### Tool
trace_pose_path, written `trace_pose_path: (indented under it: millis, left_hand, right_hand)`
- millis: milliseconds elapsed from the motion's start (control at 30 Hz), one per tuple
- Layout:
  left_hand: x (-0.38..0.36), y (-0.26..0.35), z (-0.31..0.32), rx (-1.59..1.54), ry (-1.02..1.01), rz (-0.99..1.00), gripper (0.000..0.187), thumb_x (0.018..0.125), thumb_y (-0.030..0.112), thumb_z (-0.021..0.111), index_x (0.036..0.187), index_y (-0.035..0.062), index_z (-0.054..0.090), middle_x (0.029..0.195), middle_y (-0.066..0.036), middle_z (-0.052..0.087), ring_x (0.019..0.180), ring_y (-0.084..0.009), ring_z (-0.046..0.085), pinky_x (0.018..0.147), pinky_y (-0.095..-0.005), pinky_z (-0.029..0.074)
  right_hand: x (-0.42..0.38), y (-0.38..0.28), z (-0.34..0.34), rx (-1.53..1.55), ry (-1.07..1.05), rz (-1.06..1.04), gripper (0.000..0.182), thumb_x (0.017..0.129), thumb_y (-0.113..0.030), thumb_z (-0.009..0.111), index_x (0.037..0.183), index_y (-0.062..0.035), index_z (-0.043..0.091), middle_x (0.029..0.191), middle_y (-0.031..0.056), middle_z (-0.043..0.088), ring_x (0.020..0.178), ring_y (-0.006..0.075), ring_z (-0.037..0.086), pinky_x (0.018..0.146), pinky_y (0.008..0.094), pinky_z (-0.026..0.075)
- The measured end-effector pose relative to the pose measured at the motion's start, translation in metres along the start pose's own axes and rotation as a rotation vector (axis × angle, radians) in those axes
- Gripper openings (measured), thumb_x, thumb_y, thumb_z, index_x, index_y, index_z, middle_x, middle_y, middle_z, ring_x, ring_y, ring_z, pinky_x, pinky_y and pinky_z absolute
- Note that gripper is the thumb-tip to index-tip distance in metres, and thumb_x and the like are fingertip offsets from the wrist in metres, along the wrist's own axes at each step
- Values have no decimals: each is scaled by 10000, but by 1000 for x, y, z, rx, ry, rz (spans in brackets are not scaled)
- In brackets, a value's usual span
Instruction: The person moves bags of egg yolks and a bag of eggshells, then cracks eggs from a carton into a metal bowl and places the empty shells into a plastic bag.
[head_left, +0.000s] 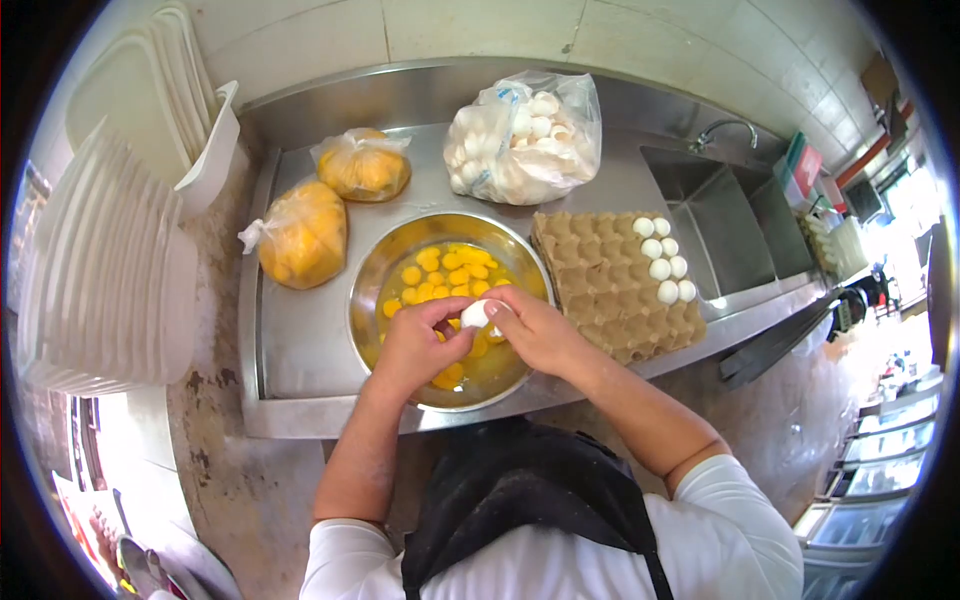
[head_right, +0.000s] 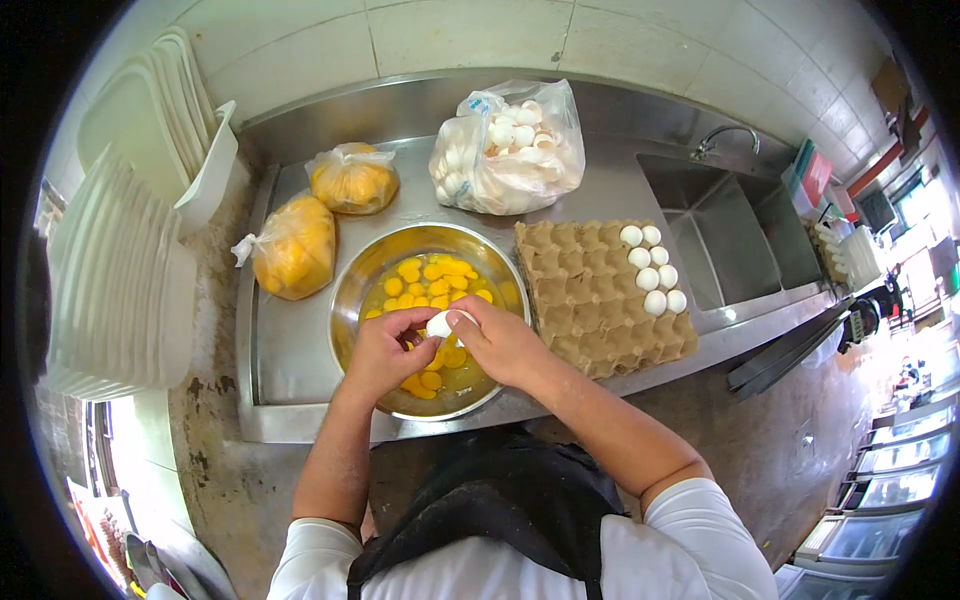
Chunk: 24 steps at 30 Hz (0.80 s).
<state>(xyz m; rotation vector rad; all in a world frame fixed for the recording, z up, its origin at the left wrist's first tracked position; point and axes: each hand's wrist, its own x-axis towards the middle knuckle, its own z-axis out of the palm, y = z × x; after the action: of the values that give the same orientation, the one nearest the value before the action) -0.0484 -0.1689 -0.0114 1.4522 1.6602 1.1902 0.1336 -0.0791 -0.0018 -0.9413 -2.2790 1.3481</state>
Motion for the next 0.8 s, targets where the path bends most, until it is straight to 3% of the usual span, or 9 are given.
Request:
trace_pose_path:
  millis: [67,167,233,267,333,400,567,667,800]
  left_hand:
    - [1,2,3,-37,-4,-3,345,767,159,733,1079,16,690,850,-81,718,644,-99,606,626,-247,502]
    - [3,-11,16,-201,-3,-34,386,793,119,726,1153,3,649,929,-88,718,668,-86,605,641,-238,505]
    - [2,-9,24,-332,1,-49,434,807,102,725,1212,-5,614,991,-100,714,687,-76,606,653,-230,506]
    - [0,-6,27,-356,37,-74,497,810,99,733,1263,-14,565,1051,-122,694,709,-71,606,663,-225,508]
    - [-1,3,30,-386,76,-78,562,813,95,741,1315,-23,516,1112,-143,675,731,-65,606,674,-221,510]
    - [-7,4,28,-403,92,-148,644,804,103,758,1362,-17,461,1184,-173,638,766,-68,605,688,-217,510]
    - [-19,3,31,-451,148,-161,531,775,37,762,1265,6,559,1066,-87,651,744,-70,570,680,-213,501]
    - [-17,9,35,-397,115,-175,495,815,-11,706,1277,13,532,1101,-99,624,812,-68,565,732,-209,485]
    - [-13,14,44,-496,112,-176,503,786,32,752,1256,16,571,1075,-81,654,784,-60,565,700,-210,493]
  right_hand:
    - [0,2,-1,1,15,-32,370,1006,-360,436,1138,-42,570,969,173,660,882,294,659,757,379,494]
    - [3,5,-4,236,-95,167,370,1013,-368,421,1144,-60,579,963,122,675,823,203,668,683,322,504]
    - [4,4,-10,675,-131,448,367,1014,-378,415,1169,-86,575,963,74,676,775,133,652,633,267,499]
    - [5,8,-14,665,-125,438,367,1014,-378,415,1169,-86,575,963,74,676,775,133,652,633,267,499]
    - [11,20,-26,1013,-229,473,382,1009,-398,422,1198,-96,559,970,64,673,772,152,653,632,268,507]
    - [28,22,-51,1051,-136,398,389,1006,-400,427,1204,-90,554,970,67,672,777,157,654,628,269,508]
    - [107,8,-121,1051,260,205,474,1002,-408,431,1296,-41,484,1117,127,652,854,181,663,684,294,527]
    - [143,-12,-146,1137,351,380,524,997,-417,438,1356,-35,433,1174,136,632,921,187,657,737,296,520]
    - [94,-29,-170,951,234,246,535,981,-394,504,1374,-37,435,1193,116,636,994,173,650,814,298,506]
